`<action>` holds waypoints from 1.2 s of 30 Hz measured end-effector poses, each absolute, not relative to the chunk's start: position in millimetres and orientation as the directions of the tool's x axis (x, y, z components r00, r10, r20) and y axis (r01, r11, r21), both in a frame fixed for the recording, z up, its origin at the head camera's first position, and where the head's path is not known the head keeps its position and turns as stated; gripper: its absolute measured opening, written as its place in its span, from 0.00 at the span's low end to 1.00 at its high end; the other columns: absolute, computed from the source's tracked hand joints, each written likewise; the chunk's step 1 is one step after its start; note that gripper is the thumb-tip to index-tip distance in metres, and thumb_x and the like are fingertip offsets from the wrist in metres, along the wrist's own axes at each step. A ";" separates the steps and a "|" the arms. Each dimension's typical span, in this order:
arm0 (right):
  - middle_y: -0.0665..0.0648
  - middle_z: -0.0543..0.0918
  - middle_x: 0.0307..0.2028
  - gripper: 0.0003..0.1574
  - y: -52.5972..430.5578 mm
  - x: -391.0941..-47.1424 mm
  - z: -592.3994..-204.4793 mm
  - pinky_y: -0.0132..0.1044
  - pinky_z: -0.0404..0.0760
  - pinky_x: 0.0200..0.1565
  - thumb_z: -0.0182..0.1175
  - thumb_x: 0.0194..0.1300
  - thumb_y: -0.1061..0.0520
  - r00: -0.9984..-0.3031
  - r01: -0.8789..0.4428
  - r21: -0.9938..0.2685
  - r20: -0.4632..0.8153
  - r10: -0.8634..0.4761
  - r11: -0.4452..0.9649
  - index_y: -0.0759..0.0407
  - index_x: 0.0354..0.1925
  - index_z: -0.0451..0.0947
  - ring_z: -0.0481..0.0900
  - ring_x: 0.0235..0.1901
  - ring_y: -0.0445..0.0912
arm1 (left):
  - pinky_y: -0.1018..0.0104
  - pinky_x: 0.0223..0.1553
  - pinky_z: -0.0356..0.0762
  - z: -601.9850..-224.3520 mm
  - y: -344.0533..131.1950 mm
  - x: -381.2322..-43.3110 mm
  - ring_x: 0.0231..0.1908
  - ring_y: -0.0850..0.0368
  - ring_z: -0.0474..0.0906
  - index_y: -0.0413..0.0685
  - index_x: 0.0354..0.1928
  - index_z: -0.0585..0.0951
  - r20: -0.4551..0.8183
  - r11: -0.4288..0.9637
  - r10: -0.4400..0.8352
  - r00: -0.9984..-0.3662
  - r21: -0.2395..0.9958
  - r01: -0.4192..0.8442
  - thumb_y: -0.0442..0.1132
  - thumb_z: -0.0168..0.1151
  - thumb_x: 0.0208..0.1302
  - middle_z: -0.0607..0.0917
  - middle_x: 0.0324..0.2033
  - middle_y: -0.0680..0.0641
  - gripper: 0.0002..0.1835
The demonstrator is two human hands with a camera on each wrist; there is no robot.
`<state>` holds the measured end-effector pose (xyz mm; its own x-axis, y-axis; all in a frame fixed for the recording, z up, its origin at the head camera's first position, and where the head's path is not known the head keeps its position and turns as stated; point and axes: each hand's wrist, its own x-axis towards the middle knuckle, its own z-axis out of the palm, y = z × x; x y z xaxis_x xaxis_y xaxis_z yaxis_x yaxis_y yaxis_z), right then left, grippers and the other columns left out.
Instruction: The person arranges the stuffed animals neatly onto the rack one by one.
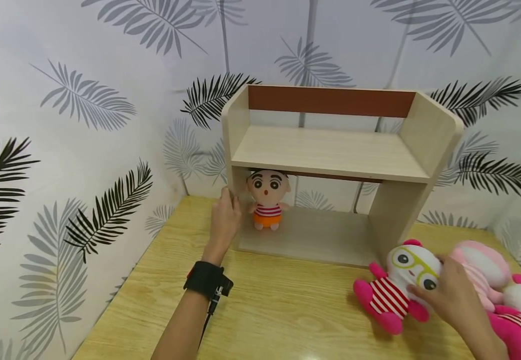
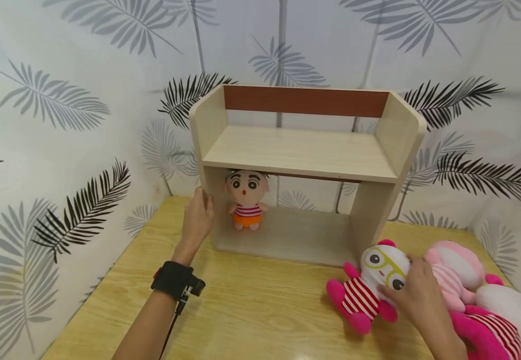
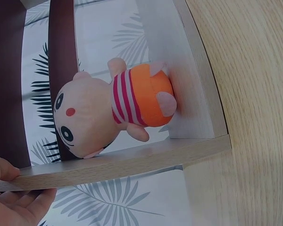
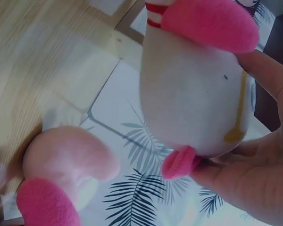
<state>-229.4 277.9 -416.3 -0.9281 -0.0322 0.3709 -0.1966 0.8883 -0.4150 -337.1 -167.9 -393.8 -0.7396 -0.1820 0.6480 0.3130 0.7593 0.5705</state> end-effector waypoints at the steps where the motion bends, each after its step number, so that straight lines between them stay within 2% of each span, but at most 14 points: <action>1: 0.69 0.72 0.30 0.51 276.3 -229.4 -415.8 0.46 0.69 0.24 0.76 0.32 0.51 -0.918 -0.219 -0.401 0.393 -0.049 0.889 0.78 0.48 0.62 0.69 0.28 0.55 | 0.48 0.25 0.75 -393.1 -168.1 -337.3 0.28 0.41 0.76 0.35 0.38 0.69 0.649 0.760 -0.183 -0.738 0.570 0.312 0.31 0.50 0.64 0.79 0.25 0.34 0.05; 5: 0.72 0.69 0.36 0.52 270.3 -226.9 -413.7 0.49 0.68 0.28 0.75 0.32 0.53 -0.894 -0.259 -0.357 0.440 -0.083 0.897 0.77 0.51 0.62 0.66 0.32 0.58 | 0.47 0.26 0.74 -392.2 -168.7 -338.2 0.28 0.41 0.76 0.35 0.38 0.68 0.645 0.764 -0.183 -0.742 0.568 0.307 0.32 0.50 0.64 0.79 0.25 0.34 0.05; 10: 0.72 0.68 0.37 0.50 262.7 -221.8 -411.2 0.51 0.70 0.27 0.76 0.29 0.58 -0.865 -0.310 -0.361 0.492 -0.102 0.880 0.75 0.50 0.63 0.68 0.30 0.59 | 0.49 0.25 0.75 -392.5 -169.1 -338.0 0.27 0.42 0.76 0.35 0.38 0.69 0.643 0.766 -0.169 -0.747 0.563 0.311 0.32 0.49 0.65 0.79 0.25 0.35 0.06; 16: 0.72 0.69 0.40 0.50 249.2 -223.7 -406.6 0.54 0.69 0.29 0.76 0.28 0.61 -0.832 -0.373 -0.352 0.536 -0.142 0.858 0.72 0.51 0.64 0.66 0.35 0.60 | 0.49 0.24 0.74 -391.0 -169.5 -337.3 0.27 0.42 0.75 0.35 0.38 0.68 0.653 0.767 -0.164 -0.739 0.556 0.321 0.33 0.49 0.65 0.78 0.24 0.36 0.06; 20: 0.72 0.70 0.42 0.50 238.5 -227.5 -398.1 0.54 0.71 0.29 0.76 0.29 0.61 -0.818 -0.395 -0.333 0.552 -0.163 0.856 0.70 0.52 0.64 0.67 0.35 0.59 | 0.48 0.25 0.74 -391.0 -169.6 -337.1 0.27 0.42 0.75 0.35 0.38 0.68 0.656 0.766 -0.162 -0.737 0.554 0.325 0.33 0.49 0.65 0.78 0.24 0.36 0.06; 25: 0.70 0.70 0.40 0.48 224.5 -240.7 -388.8 0.54 0.72 0.29 0.75 0.30 0.64 -0.761 -0.481 -0.297 0.609 -0.225 0.825 0.71 0.51 0.64 0.69 0.33 0.58 | 0.49 0.24 0.74 -392.3 -169.6 -337.6 0.27 0.42 0.75 0.35 0.38 0.68 0.655 0.763 -0.165 -0.737 0.559 0.325 0.31 0.51 0.64 0.78 0.24 0.36 0.05; 30: 0.70 0.70 0.42 0.49 215.3 -260.9 -386.3 0.54 0.73 0.30 0.76 0.28 0.64 -0.705 -0.559 -0.230 0.638 -0.310 0.797 0.71 0.51 0.64 0.69 0.37 0.58 | 0.48 0.25 0.74 -393.4 -169.4 -337.3 0.28 0.41 0.76 0.34 0.38 0.68 0.657 0.771 -0.158 -0.737 0.549 0.323 0.32 0.50 0.64 0.79 0.25 0.35 0.06; 36: 0.68 0.70 0.46 0.50 208.4 -285.2 -381.5 0.54 0.75 0.32 0.76 0.31 0.61 -0.686 -0.583 -0.196 0.638 -0.349 0.788 0.69 0.53 0.63 0.69 0.39 0.56 | 0.48 0.24 0.74 -395.7 -168.4 -338.4 0.26 0.42 0.76 0.34 0.38 0.69 0.669 0.777 -0.162 -0.725 0.539 0.324 0.31 0.51 0.63 0.79 0.23 0.35 0.06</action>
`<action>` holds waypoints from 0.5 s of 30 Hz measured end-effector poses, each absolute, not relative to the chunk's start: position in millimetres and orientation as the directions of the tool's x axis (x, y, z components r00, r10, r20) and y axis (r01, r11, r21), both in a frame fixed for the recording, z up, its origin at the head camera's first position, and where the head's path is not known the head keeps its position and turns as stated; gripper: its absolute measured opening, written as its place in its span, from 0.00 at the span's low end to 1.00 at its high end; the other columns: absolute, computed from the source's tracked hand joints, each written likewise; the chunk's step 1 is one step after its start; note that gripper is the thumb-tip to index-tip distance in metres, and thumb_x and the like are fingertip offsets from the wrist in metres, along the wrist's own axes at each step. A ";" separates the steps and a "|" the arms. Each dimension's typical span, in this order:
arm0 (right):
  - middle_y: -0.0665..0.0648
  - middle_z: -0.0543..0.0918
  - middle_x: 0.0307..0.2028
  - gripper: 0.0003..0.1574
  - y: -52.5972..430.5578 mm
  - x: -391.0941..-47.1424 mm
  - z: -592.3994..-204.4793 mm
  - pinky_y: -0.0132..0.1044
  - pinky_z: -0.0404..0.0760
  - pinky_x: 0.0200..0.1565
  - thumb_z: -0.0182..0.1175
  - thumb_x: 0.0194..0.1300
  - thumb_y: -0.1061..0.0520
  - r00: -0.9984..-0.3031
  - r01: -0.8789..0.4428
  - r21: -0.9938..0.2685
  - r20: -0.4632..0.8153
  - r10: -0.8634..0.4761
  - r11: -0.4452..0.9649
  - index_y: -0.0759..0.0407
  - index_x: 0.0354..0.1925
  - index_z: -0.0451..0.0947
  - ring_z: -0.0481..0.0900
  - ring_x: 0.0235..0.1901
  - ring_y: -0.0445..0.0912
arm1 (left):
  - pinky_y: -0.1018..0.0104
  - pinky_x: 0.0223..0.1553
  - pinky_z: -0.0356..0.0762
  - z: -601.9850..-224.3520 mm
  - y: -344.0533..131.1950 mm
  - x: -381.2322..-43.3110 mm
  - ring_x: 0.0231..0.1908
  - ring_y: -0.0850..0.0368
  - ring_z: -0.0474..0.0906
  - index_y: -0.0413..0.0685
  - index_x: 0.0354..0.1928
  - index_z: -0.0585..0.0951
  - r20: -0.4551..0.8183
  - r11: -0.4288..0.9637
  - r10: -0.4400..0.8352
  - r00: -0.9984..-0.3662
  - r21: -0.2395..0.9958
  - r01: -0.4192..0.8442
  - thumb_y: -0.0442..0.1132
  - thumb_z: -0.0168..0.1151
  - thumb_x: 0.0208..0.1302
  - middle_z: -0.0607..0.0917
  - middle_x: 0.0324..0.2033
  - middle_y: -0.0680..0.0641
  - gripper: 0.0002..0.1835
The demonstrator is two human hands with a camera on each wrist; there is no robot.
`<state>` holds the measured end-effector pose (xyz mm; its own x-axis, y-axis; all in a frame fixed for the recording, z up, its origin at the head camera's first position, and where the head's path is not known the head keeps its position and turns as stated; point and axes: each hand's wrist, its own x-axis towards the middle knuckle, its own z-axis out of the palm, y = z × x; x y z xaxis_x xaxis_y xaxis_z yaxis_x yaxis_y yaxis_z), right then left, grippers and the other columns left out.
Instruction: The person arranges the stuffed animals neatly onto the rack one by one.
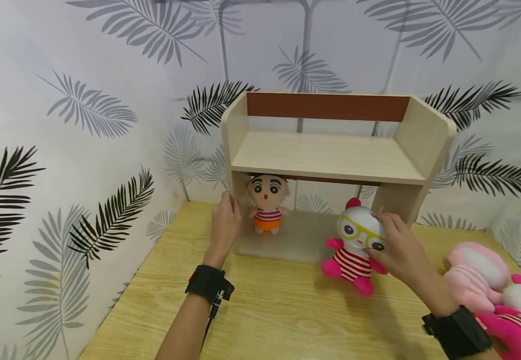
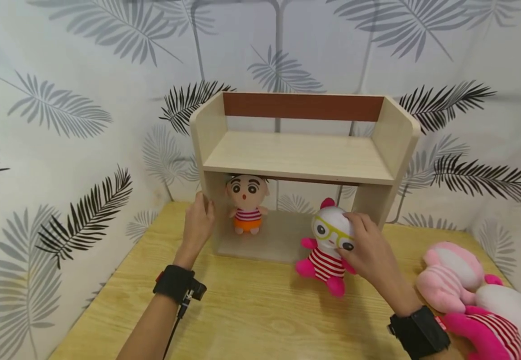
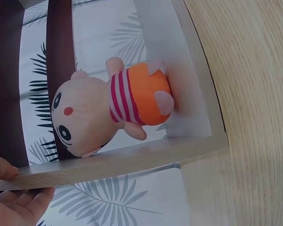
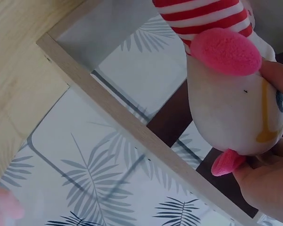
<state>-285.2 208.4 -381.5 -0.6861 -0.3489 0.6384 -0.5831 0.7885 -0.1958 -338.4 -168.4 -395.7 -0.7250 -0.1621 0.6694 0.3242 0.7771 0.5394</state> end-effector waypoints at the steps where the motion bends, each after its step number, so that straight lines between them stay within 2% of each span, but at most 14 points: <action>1: 0.68 0.70 0.45 0.50 207.8 -288.6 -380.4 0.54 0.75 0.31 0.76 0.31 0.60 -0.688 -0.580 -0.193 0.635 -0.350 0.791 0.69 0.53 0.63 0.69 0.38 0.56 | 0.48 0.24 0.74 -396.2 -168.1 -338.7 0.26 0.42 0.75 0.34 0.38 0.69 0.673 0.777 -0.161 -0.722 0.538 0.328 0.31 0.51 0.63 0.78 0.23 0.35 0.05; 9: 0.67 0.70 0.44 0.51 210.7 -310.0 -370.8 0.54 0.74 0.34 0.76 0.31 0.60 -0.686 -0.554 -0.175 0.650 -0.327 0.814 0.70 0.54 0.63 0.69 0.37 0.56 | 0.47 0.24 0.74 -399.2 -166.7 -338.8 0.27 0.40 0.76 0.35 0.38 0.68 0.673 0.773 -0.163 -0.722 0.541 0.330 0.32 0.51 0.63 0.79 0.24 0.34 0.06; 15: 0.67 0.70 0.46 0.50 208.1 -323.9 -367.8 0.53 0.72 0.33 0.74 0.35 0.57 -0.689 -0.549 -0.131 0.629 -0.359 0.825 0.68 0.56 0.63 0.70 0.36 0.56 | 0.47 0.25 0.75 -396.5 -168.0 -338.4 0.29 0.40 0.77 0.33 0.41 0.69 0.679 0.767 -0.169 -0.715 0.545 0.337 0.30 0.52 0.62 0.80 0.27 0.32 0.07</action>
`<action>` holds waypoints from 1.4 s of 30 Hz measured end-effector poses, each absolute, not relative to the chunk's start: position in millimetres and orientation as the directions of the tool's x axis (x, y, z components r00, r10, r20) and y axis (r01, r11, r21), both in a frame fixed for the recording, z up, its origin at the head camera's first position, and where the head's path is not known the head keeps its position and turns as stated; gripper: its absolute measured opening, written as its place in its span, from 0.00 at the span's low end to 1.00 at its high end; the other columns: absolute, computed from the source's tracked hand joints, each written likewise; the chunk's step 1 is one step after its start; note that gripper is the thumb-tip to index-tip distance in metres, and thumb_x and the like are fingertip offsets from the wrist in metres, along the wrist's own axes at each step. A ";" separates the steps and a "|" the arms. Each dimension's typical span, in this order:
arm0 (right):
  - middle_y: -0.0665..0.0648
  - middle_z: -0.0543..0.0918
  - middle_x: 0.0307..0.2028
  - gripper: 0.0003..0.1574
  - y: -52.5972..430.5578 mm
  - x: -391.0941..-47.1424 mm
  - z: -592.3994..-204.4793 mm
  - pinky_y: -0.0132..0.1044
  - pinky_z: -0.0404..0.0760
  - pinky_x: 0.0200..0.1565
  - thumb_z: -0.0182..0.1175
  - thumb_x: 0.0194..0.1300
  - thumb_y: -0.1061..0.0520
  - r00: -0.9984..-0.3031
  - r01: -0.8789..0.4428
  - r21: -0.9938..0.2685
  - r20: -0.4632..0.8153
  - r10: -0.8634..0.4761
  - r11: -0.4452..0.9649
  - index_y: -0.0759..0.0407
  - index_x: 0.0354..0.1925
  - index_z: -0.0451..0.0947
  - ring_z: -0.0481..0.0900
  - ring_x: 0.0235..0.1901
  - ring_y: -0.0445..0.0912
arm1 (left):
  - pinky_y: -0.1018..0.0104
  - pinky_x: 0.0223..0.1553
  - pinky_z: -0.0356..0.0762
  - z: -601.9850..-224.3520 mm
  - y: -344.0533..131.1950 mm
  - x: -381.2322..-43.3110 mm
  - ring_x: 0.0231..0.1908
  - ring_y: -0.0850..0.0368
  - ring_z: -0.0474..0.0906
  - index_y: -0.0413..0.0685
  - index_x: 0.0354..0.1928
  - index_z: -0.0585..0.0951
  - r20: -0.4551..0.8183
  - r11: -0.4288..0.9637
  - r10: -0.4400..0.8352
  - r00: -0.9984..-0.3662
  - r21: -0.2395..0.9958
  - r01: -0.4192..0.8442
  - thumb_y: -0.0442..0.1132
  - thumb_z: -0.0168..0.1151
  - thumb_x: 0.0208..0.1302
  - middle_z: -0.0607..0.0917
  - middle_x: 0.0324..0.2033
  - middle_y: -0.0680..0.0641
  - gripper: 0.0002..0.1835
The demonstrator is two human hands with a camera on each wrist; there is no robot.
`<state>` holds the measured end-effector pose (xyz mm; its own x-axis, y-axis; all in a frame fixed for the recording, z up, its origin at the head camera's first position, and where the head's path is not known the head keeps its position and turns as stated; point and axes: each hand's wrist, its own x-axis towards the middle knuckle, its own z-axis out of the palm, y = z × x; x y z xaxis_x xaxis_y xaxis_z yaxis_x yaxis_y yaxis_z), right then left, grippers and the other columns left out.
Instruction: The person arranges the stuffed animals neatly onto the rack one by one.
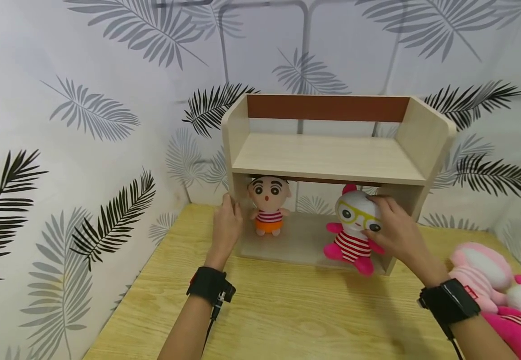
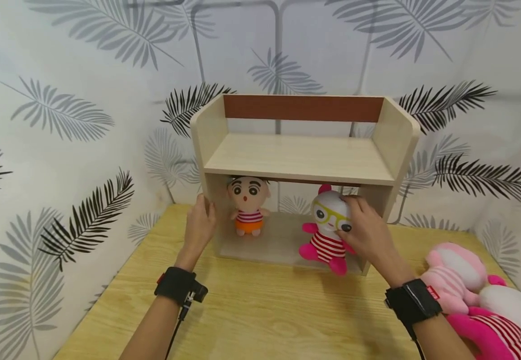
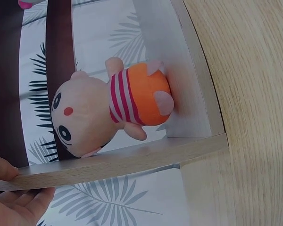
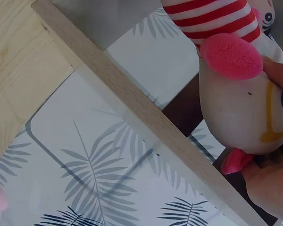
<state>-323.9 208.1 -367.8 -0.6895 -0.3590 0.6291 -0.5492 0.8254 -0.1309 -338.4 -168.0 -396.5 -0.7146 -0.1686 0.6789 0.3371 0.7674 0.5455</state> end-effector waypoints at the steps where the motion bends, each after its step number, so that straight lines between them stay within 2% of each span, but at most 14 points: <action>1: 0.68 0.70 0.46 0.49 207.4 -326.0 -368.1 0.54 0.72 0.33 0.74 0.36 0.56 -0.693 -0.546 -0.127 0.623 -0.362 0.828 0.67 0.56 0.62 0.70 0.35 0.56 | 0.46 0.25 0.75 -396.5 -168.4 -338.6 0.30 0.39 0.76 0.33 0.41 0.69 0.677 0.767 -0.170 -0.716 0.547 0.336 0.30 0.52 0.62 0.80 0.28 0.32 0.08; 12: 0.66 0.69 0.50 0.49 199.0 -349.2 -376.8 0.54 0.75 0.32 0.72 0.42 0.53 -0.758 -0.485 -0.117 0.551 -0.350 0.867 0.61 0.60 0.60 0.72 0.36 0.57 | 0.46 0.26 0.74 -400.9 -169.8 -338.8 0.29 0.39 0.76 0.34 0.40 0.69 0.660 0.770 -0.179 -0.730 0.555 0.313 0.31 0.51 0.63 0.80 0.26 0.33 0.07; 20: 0.65 0.70 0.48 0.50 195.9 -362.6 -381.4 0.54 0.75 0.35 0.73 0.38 0.60 -0.686 -0.535 -0.058 0.612 -0.394 0.843 0.64 0.59 0.62 0.71 0.40 0.56 | 0.46 0.25 0.75 -402.0 -168.5 -338.2 0.29 0.39 0.76 0.34 0.39 0.69 0.669 0.768 -0.175 -0.723 0.552 0.325 0.32 0.51 0.63 0.80 0.26 0.32 0.06; 28: 0.69 0.69 0.49 0.46 194.1 -379.8 -387.5 0.58 0.68 0.45 0.71 0.38 0.64 -0.631 -0.572 -0.006 0.641 -0.436 0.820 0.70 0.56 0.62 0.67 0.45 0.59 | 0.48 0.25 0.75 -399.1 -170.3 -337.7 0.29 0.40 0.77 0.34 0.41 0.69 0.671 0.768 -0.175 -0.720 0.551 0.326 0.31 0.51 0.63 0.80 0.27 0.32 0.07; 36: 0.70 0.66 0.52 0.41 188.9 -393.8 -391.6 0.60 0.56 0.57 0.65 0.42 0.69 -0.679 -0.514 -0.013 0.617 -0.398 0.857 0.70 0.56 0.60 0.62 0.51 0.60 | 0.49 0.25 0.75 -398.2 -170.5 -339.3 0.28 0.41 0.76 0.35 0.39 0.69 0.661 0.779 -0.180 -0.728 0.548 0.304 0.33 0.51 0.64 0.80 0.26 0.34 0.07; 42: 0.70 0.66 0.50 0.38 187.5 -401.2 -396.9 0.61 0.61 0.54 0.62 0.41 0.71 -0.645 -0.477 0.031 0.667 -0.373 0.878 0.71 0.53 0.61 0.62 0.51 0.63 | 0.47 0.26 0.75 -396.4 -168.6 -338.7 0.29 0.40 0.76 0.35 0.39 0.69 0.657 0.775 -0.184 -0.731 0.554 0.304 0.33 0.51 0.63 0.80 0.26 0.34 0.07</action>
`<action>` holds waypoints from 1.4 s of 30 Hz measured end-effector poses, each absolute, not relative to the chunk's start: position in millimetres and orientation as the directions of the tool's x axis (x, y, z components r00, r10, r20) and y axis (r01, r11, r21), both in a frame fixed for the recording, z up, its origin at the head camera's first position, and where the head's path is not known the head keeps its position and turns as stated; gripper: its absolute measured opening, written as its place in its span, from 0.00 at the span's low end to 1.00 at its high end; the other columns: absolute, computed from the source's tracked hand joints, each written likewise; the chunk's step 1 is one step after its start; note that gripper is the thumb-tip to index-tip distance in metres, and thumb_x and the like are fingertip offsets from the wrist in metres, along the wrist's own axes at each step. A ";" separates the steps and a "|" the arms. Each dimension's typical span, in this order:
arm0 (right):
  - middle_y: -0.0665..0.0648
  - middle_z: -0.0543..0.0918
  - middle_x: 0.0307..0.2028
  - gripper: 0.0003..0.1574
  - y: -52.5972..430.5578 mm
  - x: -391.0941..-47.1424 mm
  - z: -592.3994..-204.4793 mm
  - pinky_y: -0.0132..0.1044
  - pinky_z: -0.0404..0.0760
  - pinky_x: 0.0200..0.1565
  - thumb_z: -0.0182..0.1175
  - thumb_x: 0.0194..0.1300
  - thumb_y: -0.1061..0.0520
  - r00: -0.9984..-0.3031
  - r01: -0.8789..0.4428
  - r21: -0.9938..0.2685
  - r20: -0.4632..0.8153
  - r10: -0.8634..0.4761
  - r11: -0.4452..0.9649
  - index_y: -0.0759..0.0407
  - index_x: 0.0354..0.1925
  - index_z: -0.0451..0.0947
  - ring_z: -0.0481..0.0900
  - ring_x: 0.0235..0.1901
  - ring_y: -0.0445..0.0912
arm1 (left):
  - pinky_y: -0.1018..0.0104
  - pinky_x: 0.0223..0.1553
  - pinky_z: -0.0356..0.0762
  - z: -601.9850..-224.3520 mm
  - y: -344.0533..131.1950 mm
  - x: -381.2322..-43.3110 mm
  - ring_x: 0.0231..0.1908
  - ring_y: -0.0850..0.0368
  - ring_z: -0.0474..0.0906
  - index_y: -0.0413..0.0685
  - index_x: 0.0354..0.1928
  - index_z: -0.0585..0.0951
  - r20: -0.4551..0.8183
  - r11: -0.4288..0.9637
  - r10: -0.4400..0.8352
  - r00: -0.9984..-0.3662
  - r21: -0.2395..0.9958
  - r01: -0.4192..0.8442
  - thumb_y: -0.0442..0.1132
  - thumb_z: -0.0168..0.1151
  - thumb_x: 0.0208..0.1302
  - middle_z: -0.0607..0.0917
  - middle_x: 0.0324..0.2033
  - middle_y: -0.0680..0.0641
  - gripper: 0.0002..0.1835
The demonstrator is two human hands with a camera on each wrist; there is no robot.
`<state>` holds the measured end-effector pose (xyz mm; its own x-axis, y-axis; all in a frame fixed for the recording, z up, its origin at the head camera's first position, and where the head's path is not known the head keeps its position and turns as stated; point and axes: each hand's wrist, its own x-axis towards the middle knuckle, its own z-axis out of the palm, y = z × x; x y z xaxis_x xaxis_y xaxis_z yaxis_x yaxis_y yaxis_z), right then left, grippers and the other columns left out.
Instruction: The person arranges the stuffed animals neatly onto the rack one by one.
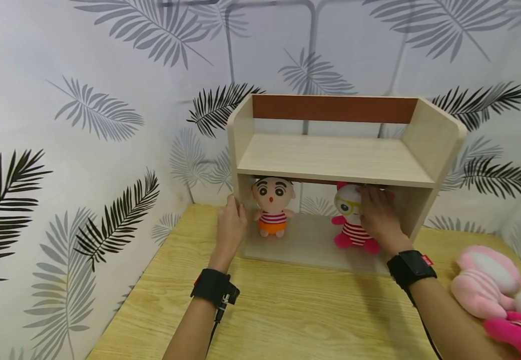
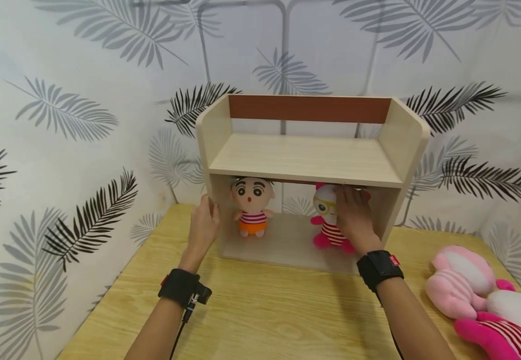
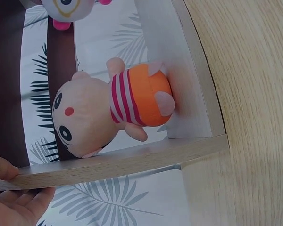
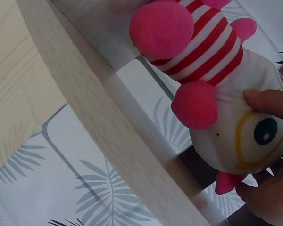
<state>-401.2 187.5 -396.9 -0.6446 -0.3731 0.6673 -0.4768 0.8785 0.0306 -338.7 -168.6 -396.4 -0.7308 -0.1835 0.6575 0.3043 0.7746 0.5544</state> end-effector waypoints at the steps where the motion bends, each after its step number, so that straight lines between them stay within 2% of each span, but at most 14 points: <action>1: 0.70 0.66 0.49 0.37 188.2 -402.0 -397.9 0.61 0.61 0.54 0.62 0.41 0.72 -0.636 -0.469 0.038 0.678 -0.367 0.882 0.72 0.53 0.61 0.62 0.50 0.63 | 0.48 0.26 0.75 -395.9 -167.7 -338.6 0.29 0.41 0.76 0.35 0.39 0.69 0.660 0.773 -0.179 -0.730 0.553 0.310 0.33 0.51 0.64 0.79 0.26 0.34 0.06; 5: 0.71 0.66 0.48 0.38 192.0 -404.6 -401.4 0.61 0.61 0.54 0.62 0.40 0.72 -0.625 -0.428 0.059 0.701 -0.343 0.902 0.72 0.52 0.61 0.62 0.50 0.64 | 0.49 0.26 0.75 -395.0 -164.3 -338.8 0.29 0.42 0.76 0.35 0.39 0.69 0.664 0.771 -0.167 -0.729 0.549 0.322 0.32 0.51 0.64 0.79 0.26 0.35 0.06; 6: 0.70 0.66 0.48 0.41 192.7 -405.1 -402.0 0.61 0.61 0.55 0.64 0.36 0.73 -0.630 -0.413 0.060 0.702 -0.332 0.909 0.72 0.52 0.61 0.61 0.51 0.64 | 0.49 0.25 0.75 -394.9 -163.5 -338.6 0.28 0.42 0.76 0.35 0.39 0.69 0.663 0.771 -0.165 -0.730 0.549 0.324 0.32 0.51 0.64 0.79 0.26 0.35 0.06; 11: 0.70 0.64 0.50 0.46 194.9 -403.3 -400.6 0.60 0.58 0.57 0.66 0.34 0.73 -0.708 -0.346 -0.001 0.657 -0.260 0.938 0.71 0.54 0.59 0.57 0.54 0.63 | 0.49 0.25 0.75 -394.8 -160.2 -336.6 0.28 0.43 0.76 0.35 0.38 0.69 0.656 0.764 -0.159 -0.738 0.555 0.329 0.32 0.51 0.64 0.79 0.25 0.35 0.06; 13: 0.71 0.62 0.52 0.45 195.1 -402.3 -399.0 0.61 0.58 0.56 0.63 0.38 0.73 -0.737 -0.329 -0.027 0.632 -0.239 0.944 0.70 0.56 0.56 0.56 0.54 0.64 | 0.49 0.26 0.75 -394.5 -159.1 -335.7 0.28 0.43 0.76 0.35 0.38 0.69 0.653 0.761 -0.159 -0.741 0.559 0.329 0.32 0.51 0.64 0.79 0.25 0.35 0.06; 18: 0.73 0.58 0.55 0.51 195.8 -403.0 -396.4 0.62 0.59 0.56 0.61 0.39 0.73 -0.788 -0.295 -0.065 0.581 -0.204 0.953 0.72 0.61 0.49 0.54 0.55 0.65 | 0.49 0.26 0.75 -394.2 -157.1 -334.9 0.29 0.43 0.76 0.35 0.39 0.69 0.651 0.757 -0.161 -0.742 0.564 0.330 0.32 0.51 0.64 0.79 0.26 0.35 0.06; 22: 0.74 0.56 0.57 0.56 195.7 -404.9 -395.9 0.61 0.56 0.59 0.63 0.38 0.72 -0.819 -0.257 -0.073 0.546 -0.177 0.964 0.72 0.63 0.45 0.52 0.57 0.66 | 0.49 0.26 0.74 -395.5 -158.2 -334.6 0.28 0.44 0.75 0.35 0.39 0.69 0.645 0.742 -0.158 -0.748 0.578 0.341 0.33 0.50 0.65 0.78 0.26 0.36 0.06; 25: 0.74 0.54 0.59 0.61 191.4 -406.1 -395.0 0.60 0.50 0.61 0.65 0.37 0.70 -0.815 -0.243 -0.051 0.552 -0.175 0.969 0.71 0.65 0.41 0.50 0.59 0.65 | 0.49 0.27 0.74 -396.4 -161.9 -334.8 0.28 0.44 0.75 0.35 0.40 0.69 0.643 0.736 -0.173 -0.746 0.588 0.336 0.33 0.50 0.65 0.78 0.26 0.36 0.07; 28: 0.73 0.51 0.62 0.65 185.5 -403.6 -395.2 0.59 0.48 0.62 0.65 0.38 0.70 -0.784 -0.258 -0.024 0.590 -0.195 0.966 0.69 0.67 0.35 0.45 0.62 0.64 | 0.48 0.27 0.73 -395.7 -166.4 -333.9 0.29 0.43 0.75 0.34 0.40 0.69 0.651 0.740 -0.195 -0.734 0.589 0.326 0.32 0.50 0.64 0.78 0.27 0.35 0.07; 30: 0.73 0.49 0.63 0.63 182.9 -398.1 -396.5 0.60 0.52 0.61 0.62 0.42 0.71 -0.748 -0.286 -0.018 0.629 -0.211 0.958 0.68 0.68 0.33 0.44 0.63 0.63 | 0.47 0.27 0.73 -395.0 -168.3 -333.1 0.29 0.42 0.75 0.34 0.40 0.69 0.654 0.743 -0.200 -0.730 0.587 0.322 0.32 0.50 0.64 0.79 0.27 0.34 0.07; 31: 0.74 0.48 0.64 0.62 182.6 -394.0 -397.6 0.59 0.59 0.58 0.61 0.44 0.71 -0.731 -0.300 -0.017 0.647 -0.218 0.954 0.67 0.68 0.33 0.45 0.62 0.63 | 0.47 0.26 0.73 -394.7 -168.7 -332.5 0.28 0.42 0.75 0.34 0.40 0.69 0.653 0.744 -0.196 -0.731 0.585 0.323 0.32 0.50 0.64 0.79 0.27 0.34 0.07; 34: 0.74 0.46 0.64 0.58 183.0 -379.3 -399.9 0.57 0.77 0.41 0.58 0.47 0.71 -0.704 -0.331 -0.034 0.674 -0.223 0.943 0.66 0.69 0.36 0.47 0.61 0.65 | 0.47 0.26 0.74 -395.2 -168.3 -332.1 0.28 0.42 0.75 0.34 0.40 0.69 0.643 0.750 -0.181 -0.744 0.580 0.319 0.32 0.50 0.64 0.79 0.27 0.34 0.07; 37: 0.75 0.47 0.64 0.55 184.7 -366.0 -398.9 0.55 0.79 0.27 0.61 0.45 0.68 -0.706 -0.353 -0.048 0.669 -0.232 0.935 0.69 0.67 0.43 0.51 0.59 0.68 | 0.48 0.26 0.73 -395.6 -166.7 -332.1 0.27 0.43 0.75 0.34 0.39 0.69 0.648 0.754 -0.175 -0.741 0.573 0.322 0.32 0.50 0.64 0.78 0.26 0.35 0.06; 42: 0.76 0.54 0.59 0.44 185.4 -342.8 -389.3 0.60 0.75 0.36 0.67 0.44 0.63 -0.759 -0.393 -0.123 0.603 -0.246 0.911 0.74 0.58 0.61 0.57 0.54 0.67 | 0.52 0.20 0.72 -395.2 -166.0 -333.1 0.21 0.47 0.73 0.35 0.36 0.68 0.683 0.763 -0.153 -0.715 0.541 0.353 0.31 0.50 0.64 0.76 0.20 0.37 0.05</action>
